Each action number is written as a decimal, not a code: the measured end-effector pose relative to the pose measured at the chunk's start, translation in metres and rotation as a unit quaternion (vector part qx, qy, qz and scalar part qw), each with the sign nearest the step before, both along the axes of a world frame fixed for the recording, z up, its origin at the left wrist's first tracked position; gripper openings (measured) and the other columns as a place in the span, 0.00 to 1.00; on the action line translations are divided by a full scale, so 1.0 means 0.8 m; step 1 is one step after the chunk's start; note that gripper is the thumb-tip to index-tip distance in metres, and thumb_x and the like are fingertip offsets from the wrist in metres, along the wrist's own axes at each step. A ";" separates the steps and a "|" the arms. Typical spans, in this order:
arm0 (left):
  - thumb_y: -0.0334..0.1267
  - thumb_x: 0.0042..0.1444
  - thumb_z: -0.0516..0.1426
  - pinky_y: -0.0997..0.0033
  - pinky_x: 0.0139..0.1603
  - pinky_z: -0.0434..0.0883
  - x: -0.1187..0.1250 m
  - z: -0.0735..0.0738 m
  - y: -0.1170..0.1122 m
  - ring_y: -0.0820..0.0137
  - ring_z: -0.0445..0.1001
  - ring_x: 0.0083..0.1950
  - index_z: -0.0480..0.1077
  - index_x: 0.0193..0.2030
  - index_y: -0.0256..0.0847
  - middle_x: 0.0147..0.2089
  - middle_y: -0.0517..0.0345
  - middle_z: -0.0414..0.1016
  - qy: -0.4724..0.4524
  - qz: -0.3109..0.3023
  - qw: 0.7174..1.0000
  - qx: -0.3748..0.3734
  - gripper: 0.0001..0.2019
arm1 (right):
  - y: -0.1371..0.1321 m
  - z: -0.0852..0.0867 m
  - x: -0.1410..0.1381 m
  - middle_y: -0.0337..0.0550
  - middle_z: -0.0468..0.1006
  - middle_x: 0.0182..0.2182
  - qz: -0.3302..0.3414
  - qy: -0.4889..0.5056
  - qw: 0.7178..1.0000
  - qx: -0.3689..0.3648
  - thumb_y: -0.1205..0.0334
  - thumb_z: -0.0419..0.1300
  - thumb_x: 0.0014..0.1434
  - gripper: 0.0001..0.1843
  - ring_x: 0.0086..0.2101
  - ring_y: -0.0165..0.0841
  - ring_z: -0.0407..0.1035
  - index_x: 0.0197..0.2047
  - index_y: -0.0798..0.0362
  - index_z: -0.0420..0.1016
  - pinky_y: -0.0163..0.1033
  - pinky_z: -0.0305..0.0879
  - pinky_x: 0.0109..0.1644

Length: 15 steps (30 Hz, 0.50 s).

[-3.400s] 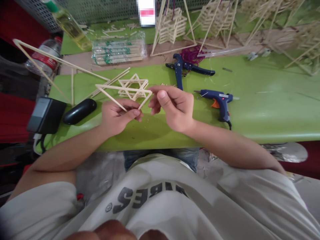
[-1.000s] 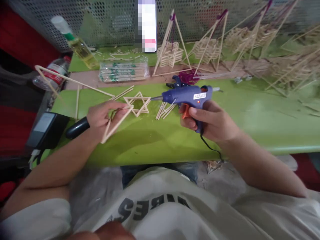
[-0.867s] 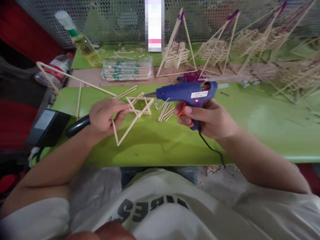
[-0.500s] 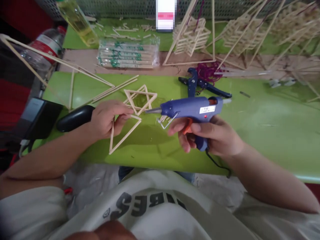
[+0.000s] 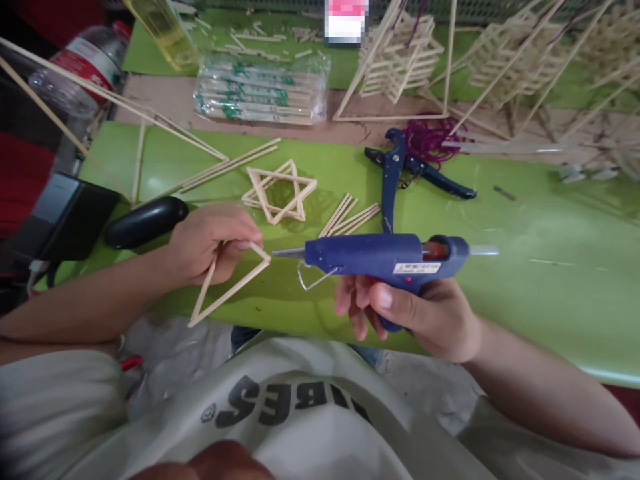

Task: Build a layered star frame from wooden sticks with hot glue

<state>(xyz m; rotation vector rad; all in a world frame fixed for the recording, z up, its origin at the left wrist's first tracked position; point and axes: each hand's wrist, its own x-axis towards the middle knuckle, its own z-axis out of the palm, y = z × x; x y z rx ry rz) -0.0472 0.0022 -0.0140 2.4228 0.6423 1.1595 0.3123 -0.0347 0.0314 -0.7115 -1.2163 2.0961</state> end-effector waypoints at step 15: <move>0.30 0.78 0.58 0.69 0.42 0.81 -0.001 0.011 -0.009 0.70 0.86 0.35 0.77 0.59 0.50 0.38 0.61 0.87 0.025 0.039 0.998 0.032 0.12 | 0.001 0.012 -0.003 0.43 0.86 0.34 0.014 -0.028 0.999 0.018 0.48 0.71 0.78 0.15 0.28 0.33 0.83 0.40 0.48 0.85 0.34 0.75 0.26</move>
